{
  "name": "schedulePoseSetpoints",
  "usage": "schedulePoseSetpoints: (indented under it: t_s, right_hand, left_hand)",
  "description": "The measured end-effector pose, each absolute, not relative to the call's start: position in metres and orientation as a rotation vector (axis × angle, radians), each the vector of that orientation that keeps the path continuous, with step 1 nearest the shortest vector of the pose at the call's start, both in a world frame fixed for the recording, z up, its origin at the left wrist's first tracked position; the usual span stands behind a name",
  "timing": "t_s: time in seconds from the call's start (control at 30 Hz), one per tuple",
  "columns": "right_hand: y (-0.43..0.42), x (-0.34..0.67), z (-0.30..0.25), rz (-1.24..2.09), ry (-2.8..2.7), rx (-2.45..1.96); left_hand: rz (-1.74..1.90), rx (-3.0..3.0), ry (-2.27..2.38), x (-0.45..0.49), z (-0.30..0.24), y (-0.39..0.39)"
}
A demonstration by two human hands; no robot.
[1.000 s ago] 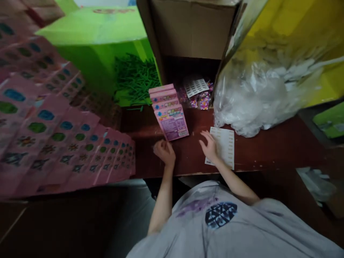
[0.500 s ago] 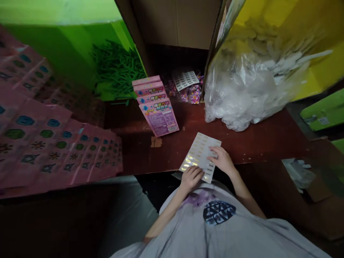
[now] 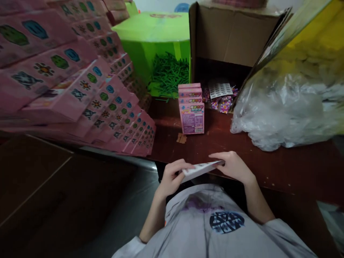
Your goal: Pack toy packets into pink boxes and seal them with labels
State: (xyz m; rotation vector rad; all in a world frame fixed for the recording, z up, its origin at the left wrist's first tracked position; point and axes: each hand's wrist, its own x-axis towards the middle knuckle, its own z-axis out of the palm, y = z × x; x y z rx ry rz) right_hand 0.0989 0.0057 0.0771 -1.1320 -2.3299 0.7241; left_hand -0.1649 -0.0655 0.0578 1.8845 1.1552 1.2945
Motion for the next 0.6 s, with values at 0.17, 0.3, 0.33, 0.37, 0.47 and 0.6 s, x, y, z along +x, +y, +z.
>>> schedulePoseSetpoints:
  t_s: [0.17, 0.3, 0.33, 0.37, 0.47, 0.6]
  right_hand:
    - [0.012, 0.109, 0.082, 0.734, -2.338, -1.072]
    - [0.011, 0.110, 0.072, 0.628, -2.182, -0.739]
    - [0.011, 0.108, 0.069, 0.608, -2.132, -0.707]
    - [0.011, 0.106, 0.067, 0.584, -2.079, -0.703]
    - [0.010, 0.101, 0.064, 0.514, -1.931, -0.778]
    - [0.009, 0.101, 0.069, 0.795, -1.962, -0.813]
  left_hand:
    - [1.187, 1.872, 1.111, -0.202, 0.066, -0.073]
    - [1.357, 1.752, 1.093, -0.214, 0.064, -0.072]
    - [1.392, 1.710, 1.103, -0.214, 0.064, -0.071]
    - [1.409, 1.668, 1.104, -0.213, 0.064, -0.070]
    - [1.442, 1.575, 1.087, -0.205, 0.065, -0.062]
    - [1.625, 1.428, 1.472, -0.188, 0.064, -0.047]
